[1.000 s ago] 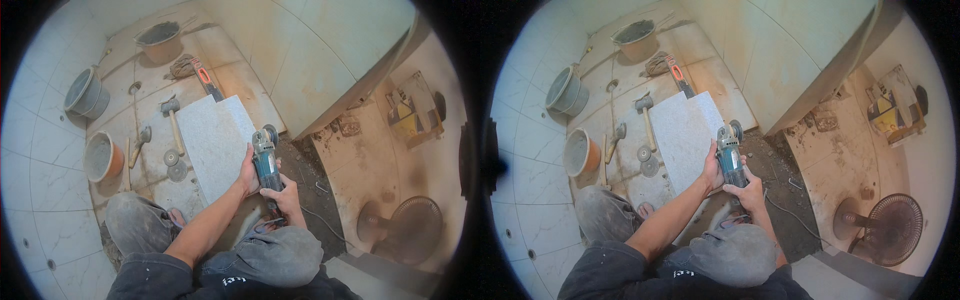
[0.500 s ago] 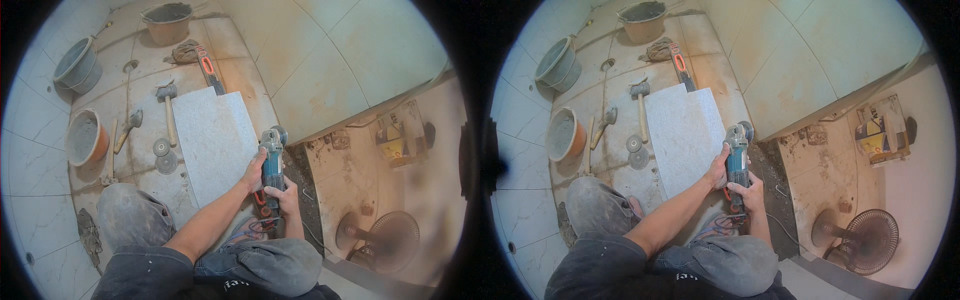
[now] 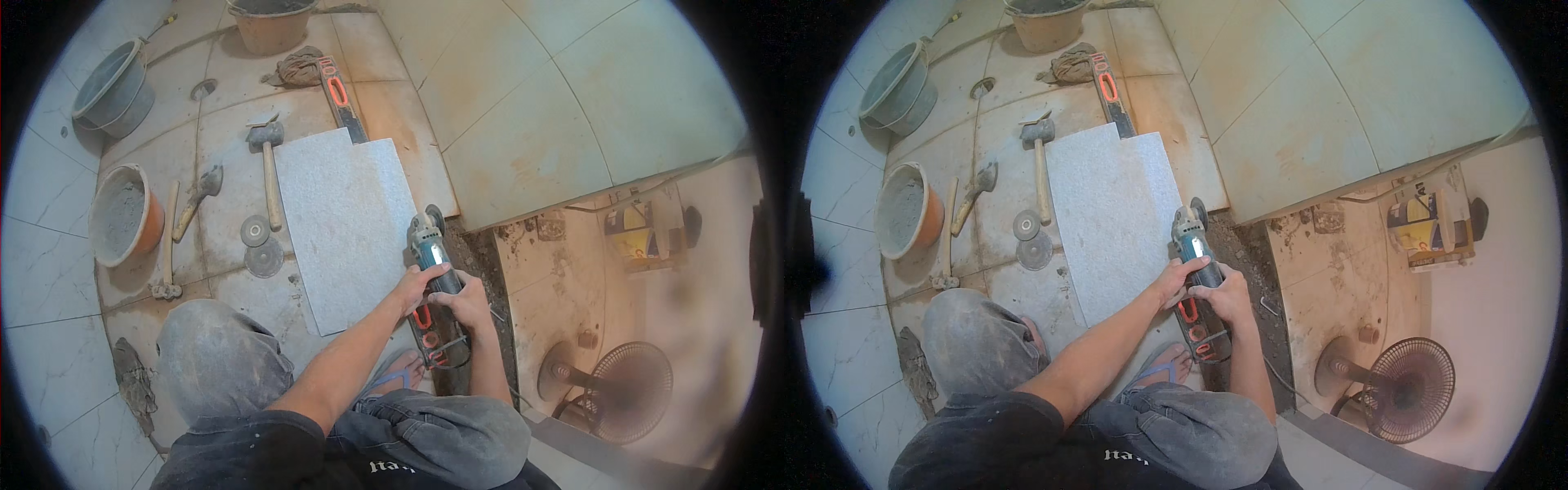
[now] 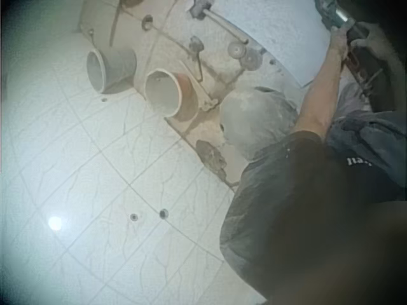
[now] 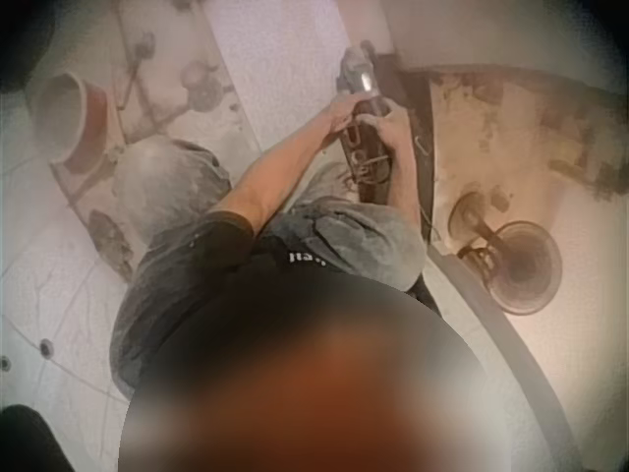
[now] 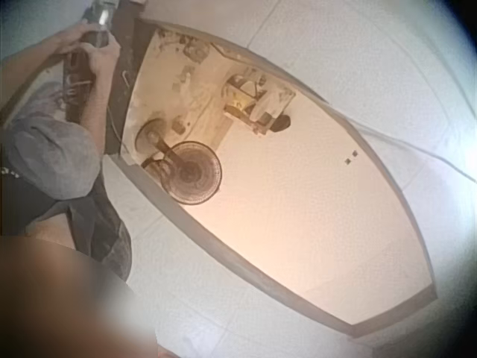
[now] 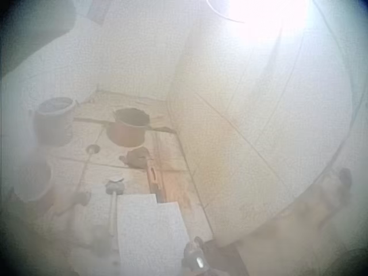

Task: Using an angle grinder to cut and shape ceramic tiles.

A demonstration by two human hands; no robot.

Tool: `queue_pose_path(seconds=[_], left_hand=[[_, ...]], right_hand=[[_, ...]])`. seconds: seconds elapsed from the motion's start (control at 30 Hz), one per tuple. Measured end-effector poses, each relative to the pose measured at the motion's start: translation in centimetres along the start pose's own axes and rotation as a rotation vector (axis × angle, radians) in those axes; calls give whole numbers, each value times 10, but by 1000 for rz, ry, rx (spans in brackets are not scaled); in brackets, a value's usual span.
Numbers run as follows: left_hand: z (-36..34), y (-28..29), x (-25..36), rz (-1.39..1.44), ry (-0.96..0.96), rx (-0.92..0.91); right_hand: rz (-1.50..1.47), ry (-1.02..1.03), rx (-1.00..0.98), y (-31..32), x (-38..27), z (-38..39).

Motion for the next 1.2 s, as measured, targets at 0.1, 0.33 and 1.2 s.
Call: queue_pose_path(seconds=[0.1,0.33,1.2], left_hand=[[1,12,-6,-10,48,-8],[4,18,-10,31,49,-37],[9,23,-10,-8,13,-68]], right_hand=[[62,5,-19,-6,-5,0],[76,-12,-59,-13,3,1],[106,-37,-81,-17,-1,11]])
Point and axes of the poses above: each hand's wrist, its own z-axis away from the middle knuckle, its own y-axis out of the back of the hand, x = y × z, the point moved 10 cm from there along -z, towards the middle knuckle, and after that the axes turned 12 degrees about y, right-handed, at the moved point
